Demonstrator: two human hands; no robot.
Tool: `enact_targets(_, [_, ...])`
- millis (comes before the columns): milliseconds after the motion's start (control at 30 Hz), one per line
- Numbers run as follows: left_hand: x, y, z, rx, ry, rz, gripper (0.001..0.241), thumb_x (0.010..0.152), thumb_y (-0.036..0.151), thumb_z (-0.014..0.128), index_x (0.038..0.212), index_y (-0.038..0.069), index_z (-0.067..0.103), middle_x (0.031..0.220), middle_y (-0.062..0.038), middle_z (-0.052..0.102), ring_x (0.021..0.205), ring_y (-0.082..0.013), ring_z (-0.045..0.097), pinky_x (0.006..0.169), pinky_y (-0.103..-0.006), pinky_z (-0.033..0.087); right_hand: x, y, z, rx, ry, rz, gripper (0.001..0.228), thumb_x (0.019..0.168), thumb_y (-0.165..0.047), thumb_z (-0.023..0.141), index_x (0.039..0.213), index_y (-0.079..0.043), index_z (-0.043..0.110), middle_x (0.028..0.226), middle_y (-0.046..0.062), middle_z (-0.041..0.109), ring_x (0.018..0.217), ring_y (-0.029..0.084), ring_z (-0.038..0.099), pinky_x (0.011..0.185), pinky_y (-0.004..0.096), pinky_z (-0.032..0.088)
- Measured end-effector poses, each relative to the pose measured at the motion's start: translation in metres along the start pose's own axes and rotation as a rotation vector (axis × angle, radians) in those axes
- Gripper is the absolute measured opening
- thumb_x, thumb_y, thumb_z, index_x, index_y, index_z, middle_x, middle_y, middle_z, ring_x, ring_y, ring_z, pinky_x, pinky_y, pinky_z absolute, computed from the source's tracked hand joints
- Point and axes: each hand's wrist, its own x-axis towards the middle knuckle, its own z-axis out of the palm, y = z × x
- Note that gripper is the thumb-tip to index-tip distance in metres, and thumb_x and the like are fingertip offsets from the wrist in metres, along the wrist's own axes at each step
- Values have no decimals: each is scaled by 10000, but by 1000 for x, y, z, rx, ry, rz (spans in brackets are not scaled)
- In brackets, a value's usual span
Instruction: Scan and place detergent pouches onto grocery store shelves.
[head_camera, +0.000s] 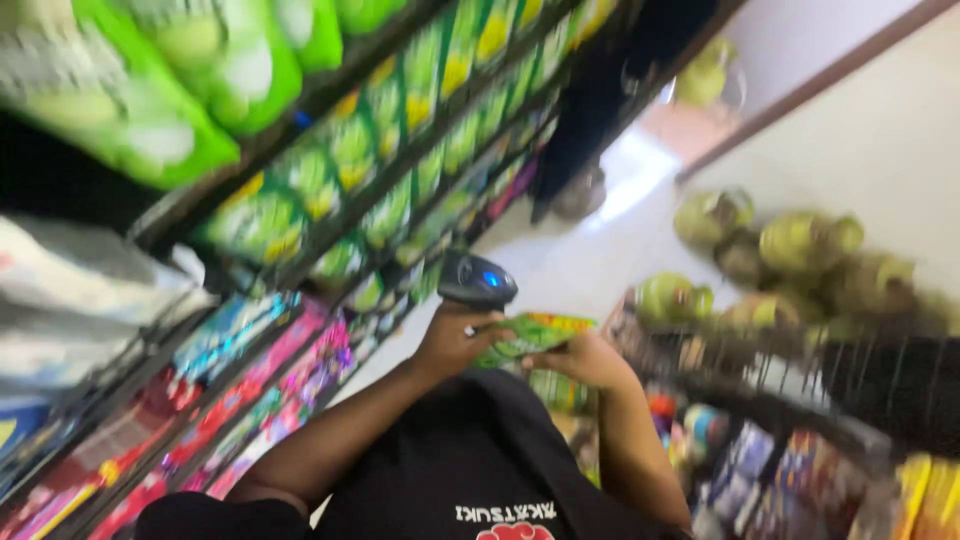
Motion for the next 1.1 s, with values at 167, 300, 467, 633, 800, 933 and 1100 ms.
enact_targets(167, [107, 36, 1, 39, -10, 41, 234, 879, 222, 819, 1061, 78, 793, 1000, -80, 784, 906, -209, 756, 836, -329, 577, 50, -16, -93, -64, -24, -74, 326, 824, -66, 841, 1119, 48, 761, 993, 118, 808, 867, 151, 683, 796, 330, 590])
enact_targets(300, [165, 46, -9, 239, 194, 291, 216, 878, 192, 818, 1080, 115, 805, 1013, -73, 780, 948, -209, 730, 885, -346, 556, 79, -81, -180, -132, -51, -441, 327, 900, -89, 707, 1193, 57, 717, 1155, 151, 780, 1049, 217, 733, 933, 334, 585])
enact_targets(467, [205, 62, -24, 347, 288, 461, 187, 884, 170, 806, 1070, 149, 804, 1027, -47, 786, 990, -211, 732, 956, -371, 539, 128, -149, -289, 8, 99, -809, 230, 987, -85, 680, 1167, 54, 712, 1239, 210, 726, 1177, 312, 708, 1048, 434, 579])
enact_targets(633, [218, 67, -21, 382, 385, 444, 184, 852, 167, 820, 1035, 161, 823, 1014, -44, 767, 1002, -219, 716, 957, -380, 533, 180, -277, -347, 0, 262, -874, 342, 965, 53, 659, 1305, 67, 628, 1368, 219, 681, 1184, 317, 682, 1017, 449, 569])
enact_targets(800, [216, 57, -21, 362, 367, 420, 183, 841, 164, 823, 1023, 152, 835, 1040, -56, 792, 1021, -221, 730, 954, -377, 534, 236, -381, -359, 200, 233, -1030, 443, 993, 123, 714, 1390, 55, 530, 1282, 186, 696, 1146, 311, 736, 951, 417, 643])
enact_targets(933, [214, 49, -20, 340, 395, 426, 177, 846, 150, 814, 1021, 131, 837, 1027, -69, 799, 1009, -224, 731, 946, -375, 532, 283, -421, -355, 159, 178, -1042, 451, 965, 67, 751, 1374, 36, 562, 1244, 170, 705, 1098, 287, 745, 914, 393, 636])
enact_targets(1100, [211, 39, -19, 320, 401, 312, 168, 834, 147, 817, 992, 109, 854, 961, -70, 810, 924, -197, 757, 873, -340, 563, 324, -432, -354, -104, 114, -862, 461, 1008, -334, 690, 1331, -11, 628, 1160, 107, 729, 970, 197, 720, 888, 347, 603])
